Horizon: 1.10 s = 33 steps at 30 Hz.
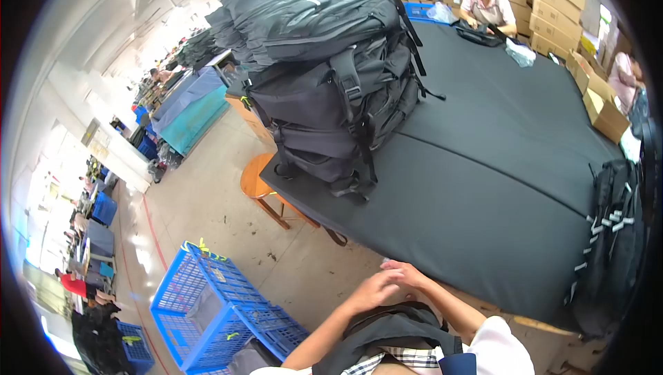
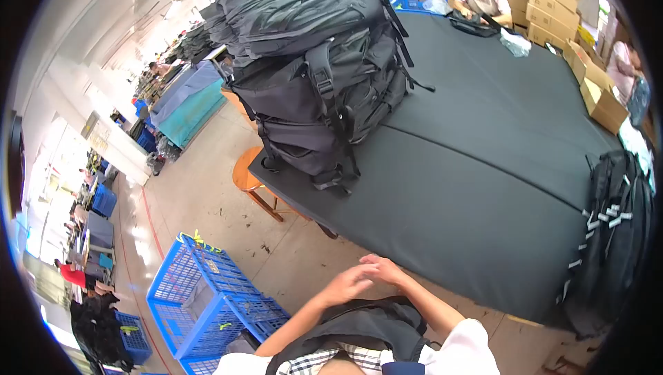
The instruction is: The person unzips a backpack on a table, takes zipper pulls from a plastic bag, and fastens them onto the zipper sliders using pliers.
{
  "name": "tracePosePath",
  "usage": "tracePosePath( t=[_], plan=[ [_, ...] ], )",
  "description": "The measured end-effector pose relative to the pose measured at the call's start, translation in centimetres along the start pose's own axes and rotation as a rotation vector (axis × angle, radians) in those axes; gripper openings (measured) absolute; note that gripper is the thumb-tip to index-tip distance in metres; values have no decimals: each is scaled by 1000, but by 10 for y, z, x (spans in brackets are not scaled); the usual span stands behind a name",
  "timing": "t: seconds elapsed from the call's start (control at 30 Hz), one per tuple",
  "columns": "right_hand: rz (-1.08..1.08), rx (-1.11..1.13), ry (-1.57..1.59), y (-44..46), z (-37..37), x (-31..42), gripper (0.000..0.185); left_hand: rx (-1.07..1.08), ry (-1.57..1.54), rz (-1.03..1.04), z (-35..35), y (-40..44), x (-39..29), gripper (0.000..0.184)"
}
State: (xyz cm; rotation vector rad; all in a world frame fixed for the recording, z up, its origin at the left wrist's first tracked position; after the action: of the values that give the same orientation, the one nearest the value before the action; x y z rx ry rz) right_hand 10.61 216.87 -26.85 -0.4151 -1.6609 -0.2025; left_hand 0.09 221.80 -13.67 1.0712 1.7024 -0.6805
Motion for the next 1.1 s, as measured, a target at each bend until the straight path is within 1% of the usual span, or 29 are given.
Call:
tracePosePath(
  t=[0.03, 0.1, 0.17, 0.2, 0.27, 0.3, 0.33, 0.37, 0.43, 0.47, 0.5, 0.57, 0.63, 0.7, 0.73, 0.8, 0.83, 0.87, 0.9, 0.93, 0.97, 1.03, 1.07, 1.1],
  plan=[
    [48, 27, -27, 5, -11, 23, 37, -35, -109, -251, -14, 8, -6, 28],
    [196, 56, 20, 9, -30, 47, 35, -309, -81, -259, -48, 22, -6, 26],
    [225, 40, 27, 11, -42, 33, 35, -435, -275, -242, -86, 36, -12, 27],
    [258, 17, 32, 12, -48, 21, 35, -456, -254, -220, -109, 46, -21, 28],
    [253, 39, 88, 18, -57, 15, 37, -514, -241, -157, -156, 72, -54, 29],
    [266, 54, 109, 18, -62, 26, 37, -551, -247, -119, -178, 88, -75, 30],
    [302, 29, 77, 21, -72, 52, 35, -553, -255, -61, -199, 108, -92, 32],
    [296, 55, 54, 27, -78, 64, 35, -558, -261, -3, -221, 129, -108, 34],
    [113, -112, 97, 52, -95, 96, 33, -534, -314, 10, -257, 176, -143, 35],
    [46, -173, 1, 64, -103, 120, 30, -510, -369, 53, -276, 202, -152, 37],
    [-69, -229, -7, 78, -109, 142, 27, -474, -421, 97, -292, 231, -158, 38],
    [-310, -358, -86, 98, -117, 208, 26, -488, -495, 120, -324, 293, -158, 38],
    [-582, -504, -166, 115, -123, 277, 23, -508, -639, 85, -354, 355, -145, 31],
    [-784, -583, -300, 131, -127, 331, 25, -737, -526, 70, -373, 400, -144, 30],
    [-873, -624, -352, 140, -128, 352, 25, -741, -530, 72, -380, 416, -148, 30],
    [-1033, -692, -434, 162, -128, 384, 28, -944, -261, -67, -403, 440, -149, 55],
    [-1098, -716, -465, 174, -128, 394, 29, -944, -262, -73, -411, 457, -146, 55],
    [-1143, -742, -517, 188, -127, 401, 31, -1102, -264, -78, -425, 466, -140, 60],
    [-1115, -765, -555, 203, -126, 405, 33, -1262, -263, -82, -443, 474, -137, 65],
    [-1109, -767, -619, 216, -123, 408, 35, -1092, -312, -115, -459, 492, -129, 73],
    [-1103, -769, -686, 228, -120, 409, 37, -1072, -383, -147, -475, 507, -119, 73],
    [-1065, -675, -747, 251, -108, 395, 41, -942, -503, -105, -491, 520, -117, 68],
    [-1055, -662, -766, 257, -101, 385, 43, -946, -426, -185, -496, 520, -118, 62],
    [-1072, -696, -815, 261, -95, 374, 43, -997, -365, -205, -510, 537, -106, 47]
  ],
)
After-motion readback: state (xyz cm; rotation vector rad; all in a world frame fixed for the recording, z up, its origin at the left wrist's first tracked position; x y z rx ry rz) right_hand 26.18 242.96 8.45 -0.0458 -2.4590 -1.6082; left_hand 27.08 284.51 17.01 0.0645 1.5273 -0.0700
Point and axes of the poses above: each hand's wrist, its own y-axis towards the middle knuckle, its own z-axis out of the palm, x = y × z, the point moved 5 cm from there along y, towards the middle knuckle, and after that the axes turned 14 degrees about -x, right-handed, at the moved point
